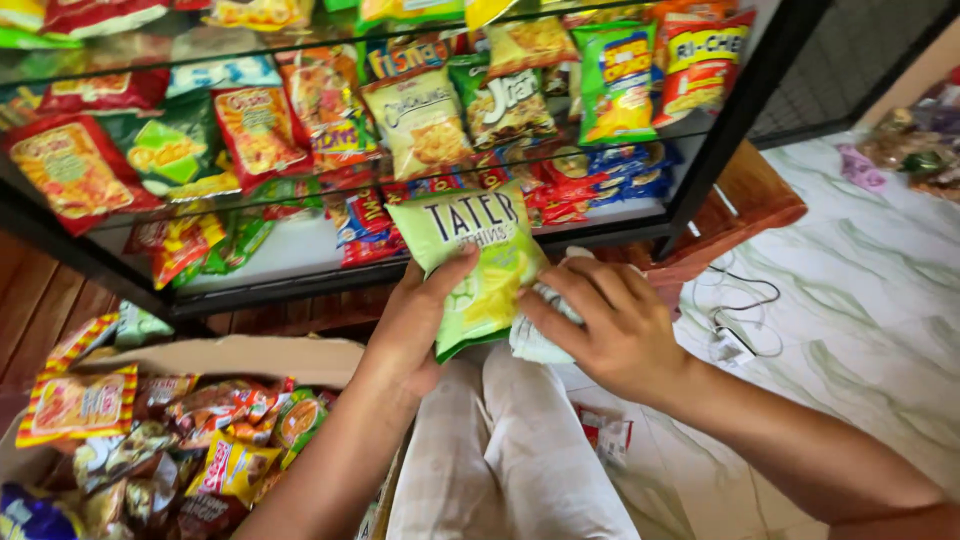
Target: Cleaning individual snack packages with a cloth and organizing them from a box onto a shelf.
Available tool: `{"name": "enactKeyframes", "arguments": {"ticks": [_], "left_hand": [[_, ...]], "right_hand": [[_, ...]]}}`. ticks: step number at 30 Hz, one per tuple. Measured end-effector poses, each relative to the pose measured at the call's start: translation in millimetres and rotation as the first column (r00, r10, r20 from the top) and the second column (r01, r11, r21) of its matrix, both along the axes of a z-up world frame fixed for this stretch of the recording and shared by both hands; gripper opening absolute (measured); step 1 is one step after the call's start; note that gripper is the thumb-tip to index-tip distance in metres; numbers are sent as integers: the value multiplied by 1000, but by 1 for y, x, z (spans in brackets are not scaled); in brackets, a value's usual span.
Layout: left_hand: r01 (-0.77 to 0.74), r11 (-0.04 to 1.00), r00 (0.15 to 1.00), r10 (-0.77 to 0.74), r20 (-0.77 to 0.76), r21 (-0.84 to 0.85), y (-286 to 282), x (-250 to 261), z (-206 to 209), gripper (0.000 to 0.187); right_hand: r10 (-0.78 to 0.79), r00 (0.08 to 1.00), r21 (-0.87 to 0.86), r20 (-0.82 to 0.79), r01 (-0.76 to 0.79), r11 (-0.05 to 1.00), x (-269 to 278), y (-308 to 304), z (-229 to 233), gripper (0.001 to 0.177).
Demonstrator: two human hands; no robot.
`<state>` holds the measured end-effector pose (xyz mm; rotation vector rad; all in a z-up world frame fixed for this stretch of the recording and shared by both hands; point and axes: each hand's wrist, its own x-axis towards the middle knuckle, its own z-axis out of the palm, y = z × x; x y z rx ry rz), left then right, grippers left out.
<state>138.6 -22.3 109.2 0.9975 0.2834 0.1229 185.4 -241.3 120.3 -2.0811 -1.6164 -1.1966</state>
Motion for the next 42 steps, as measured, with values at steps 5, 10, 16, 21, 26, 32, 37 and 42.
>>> {"name": "enactKeyframes", "arguments": {"ticks": [5, 10, 16, 21, 26, 32, 37, 42], "left_hand": [[89, 995, 984, -93, 153, 35, -27, 31, 40, 55], [206, 972, 921, -231, 315, 110, -38, 64, 83, 76], [173, 917, 890, -302, 343, 359, -41, 122, 114, 95], [20, 875, 849, -270, 455, 483, -15, 236, 127, 90], [-212, 810, 893, -67, 445, 546, 6, 328, 136, 73], [-393, 762, 847, 81, 526, 515, 27, 392, 147, 60], [-652, 521, 674, 65, 736, 551, 46, 446, 138, 52], [-778, 185, 612, 15, 790, 600, 48, 433, 147, 30]], "right_hand": [[-164, 977, 89, 137, 152, 984, 23, -24, 33, 36], [-281, 931, 197, 233, 238, 951, 64, -53, 62, 36], [-386, 826, 264, 410, 298, 917, 114, -49, 105, 28], [-464, 766, 278, 446, 374, 885, 201, -28, 116, 27], [-481, 699, 299, 530, 377, 877, 292, 5, 132, 19], [-465, 739, 296, 488, 361, 884, 368, 36, 146, 9], [-501, 739, 253, 450, 433, 865, 420, 54, 151, 13], [-649, 746, 208, 151, 617, 759, 424, 60, 161, 23]]}}
